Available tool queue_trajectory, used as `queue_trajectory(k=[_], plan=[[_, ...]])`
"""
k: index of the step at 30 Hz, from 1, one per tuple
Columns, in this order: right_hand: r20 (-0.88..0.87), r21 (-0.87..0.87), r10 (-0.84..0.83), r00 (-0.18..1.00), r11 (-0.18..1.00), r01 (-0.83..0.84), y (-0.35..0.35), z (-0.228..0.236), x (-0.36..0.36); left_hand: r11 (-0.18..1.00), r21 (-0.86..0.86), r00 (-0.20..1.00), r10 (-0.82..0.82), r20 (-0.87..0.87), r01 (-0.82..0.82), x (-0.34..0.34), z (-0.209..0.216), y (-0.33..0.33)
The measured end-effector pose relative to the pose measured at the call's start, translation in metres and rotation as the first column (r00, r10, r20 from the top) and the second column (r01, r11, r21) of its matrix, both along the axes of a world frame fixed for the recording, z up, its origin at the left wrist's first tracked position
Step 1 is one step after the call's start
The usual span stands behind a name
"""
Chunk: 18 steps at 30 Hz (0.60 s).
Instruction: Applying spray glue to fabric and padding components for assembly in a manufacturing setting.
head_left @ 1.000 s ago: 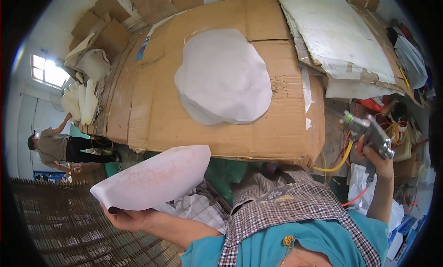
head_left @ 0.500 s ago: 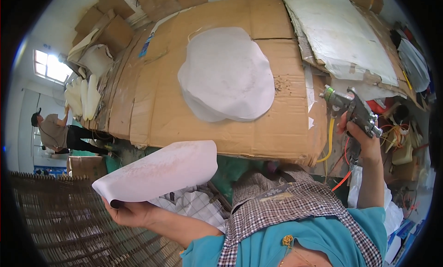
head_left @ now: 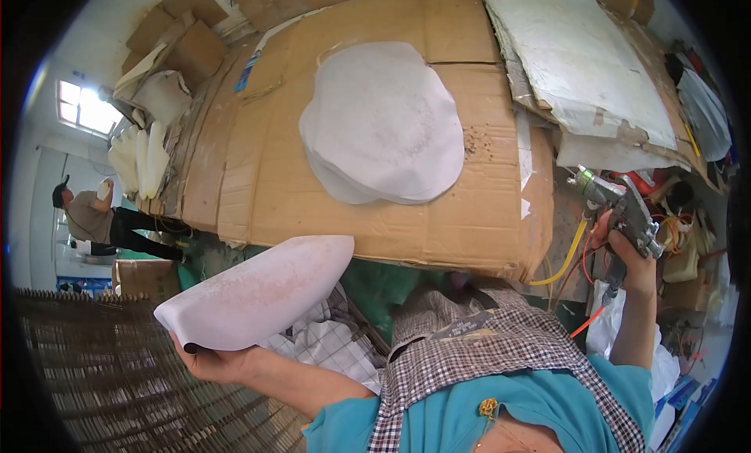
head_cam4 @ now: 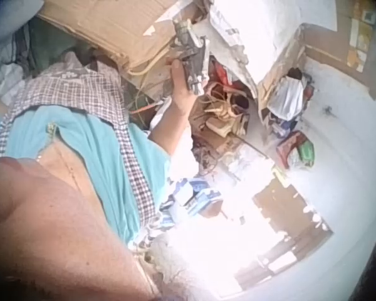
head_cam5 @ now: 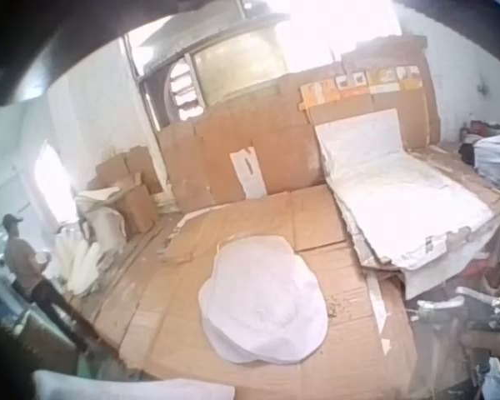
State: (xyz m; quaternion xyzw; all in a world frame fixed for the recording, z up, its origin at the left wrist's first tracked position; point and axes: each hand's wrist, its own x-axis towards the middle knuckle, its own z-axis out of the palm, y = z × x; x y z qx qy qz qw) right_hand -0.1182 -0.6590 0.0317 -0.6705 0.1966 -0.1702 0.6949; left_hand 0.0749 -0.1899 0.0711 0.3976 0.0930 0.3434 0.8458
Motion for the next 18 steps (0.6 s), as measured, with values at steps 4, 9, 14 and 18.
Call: queue_trajectory(k=[4,9,14,18], plan=[[-0.042,-0.103,0.08,0.996,0.991,-0.084,0.001,0.006,0.0,0.998,-0.043,0.999,-0.046,0.016,0.047,-0.004,0.003,-0.003],[-0.073,-0.032,0.111,0.991,0.993,-0.113,-0.021,-0.002,-0.021,0.998,0.002,0.998,-0.056,0.041,0.056,-0.007,-0.003,0.008],[-0.044,-0.019,0.077,0.996,0.997,-0.078,-0.017,0.004,-0.026,0.991,-0.009,0.985,-0.133,0.11,0.135,-0.002,-0.004,0.01],[-0.079,-0.033,-0.015,0.997,0.999,0.013,-0.032,-0.003,-0.033,0.995,-0.005,0.989,-0.103,0.101,0.104,0.001,-0.003,0.003]])
